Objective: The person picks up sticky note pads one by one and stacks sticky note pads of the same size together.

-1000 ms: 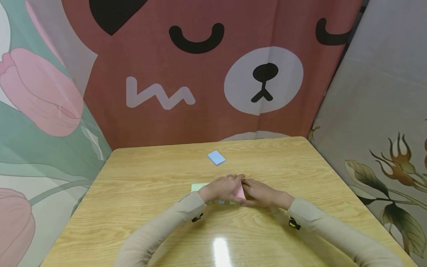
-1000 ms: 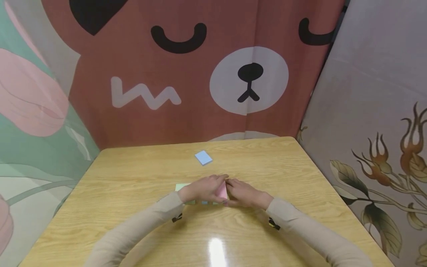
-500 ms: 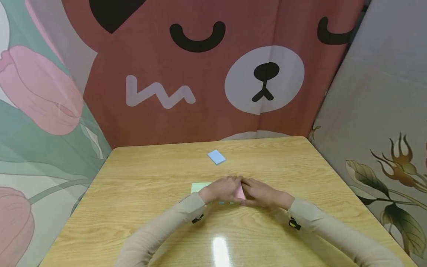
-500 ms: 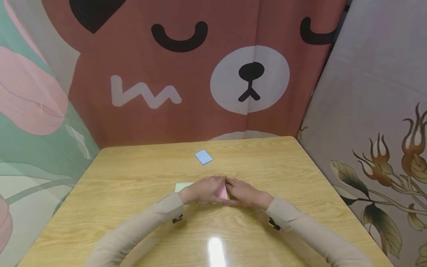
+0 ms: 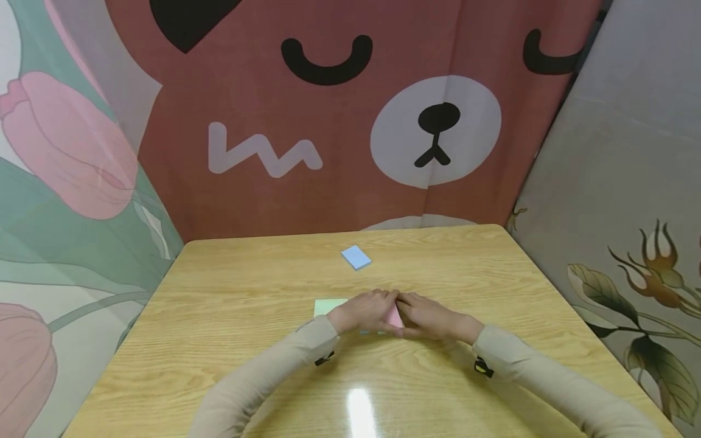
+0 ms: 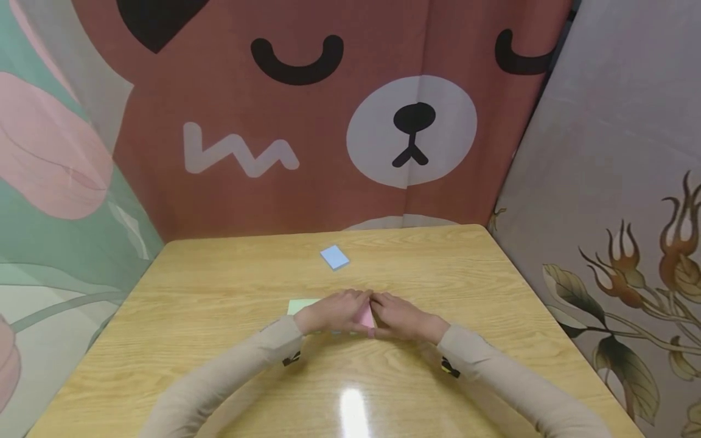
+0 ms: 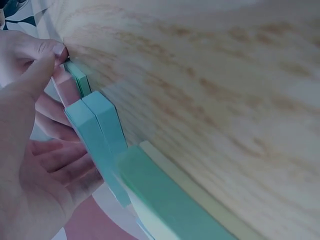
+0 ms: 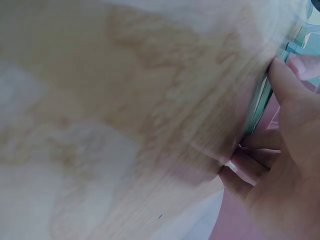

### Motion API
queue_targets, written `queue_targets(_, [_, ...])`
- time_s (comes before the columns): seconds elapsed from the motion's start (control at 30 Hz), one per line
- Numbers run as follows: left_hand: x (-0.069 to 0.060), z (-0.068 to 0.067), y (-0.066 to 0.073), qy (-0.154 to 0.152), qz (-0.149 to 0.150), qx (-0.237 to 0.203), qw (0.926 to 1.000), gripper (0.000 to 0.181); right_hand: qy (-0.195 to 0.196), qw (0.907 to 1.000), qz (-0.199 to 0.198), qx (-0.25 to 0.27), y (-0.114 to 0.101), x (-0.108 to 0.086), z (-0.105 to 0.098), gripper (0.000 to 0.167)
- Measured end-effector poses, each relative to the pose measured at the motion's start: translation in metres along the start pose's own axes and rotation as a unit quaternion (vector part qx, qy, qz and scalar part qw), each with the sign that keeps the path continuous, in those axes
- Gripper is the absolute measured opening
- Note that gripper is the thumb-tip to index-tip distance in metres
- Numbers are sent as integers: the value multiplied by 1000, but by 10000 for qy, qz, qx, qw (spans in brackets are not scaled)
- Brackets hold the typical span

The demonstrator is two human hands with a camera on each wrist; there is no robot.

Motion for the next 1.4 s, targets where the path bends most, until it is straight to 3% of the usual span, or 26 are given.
queue_targets(0.17, [-5,-1,-1,-277,2,-23,9996,97,10,10000,37,-5,0,0,0,76])
queue_targets(0.47, [-12,-3,-8,-673,-328,261,9969,98,-135,9991,305,276,2,0,0,74])
queue_targets(0.83, [-13,-1,-11,-594,-307,243,9975,94,-312,9971,531,453,2,0,1,76])
queue_targets(1.17, [-19,-1,-14,-552,-300,19,9980,92,-233,9985,371,334,-1,1,-2,73])
queue_targets(1.4, [-23,-2,-18,-510,-371,392,9972,92,-302,9983,382,312,-2,-1,-2,73])
Point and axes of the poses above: each hand's wrist, its own x-axis towards the middle knuckle, its own z-axis out of the palm, y = z × x, the point moved 7 cm from there along x, towards the middle knuckle, and after that the axes turned 3 degrees about y, right-handed, at the moved point
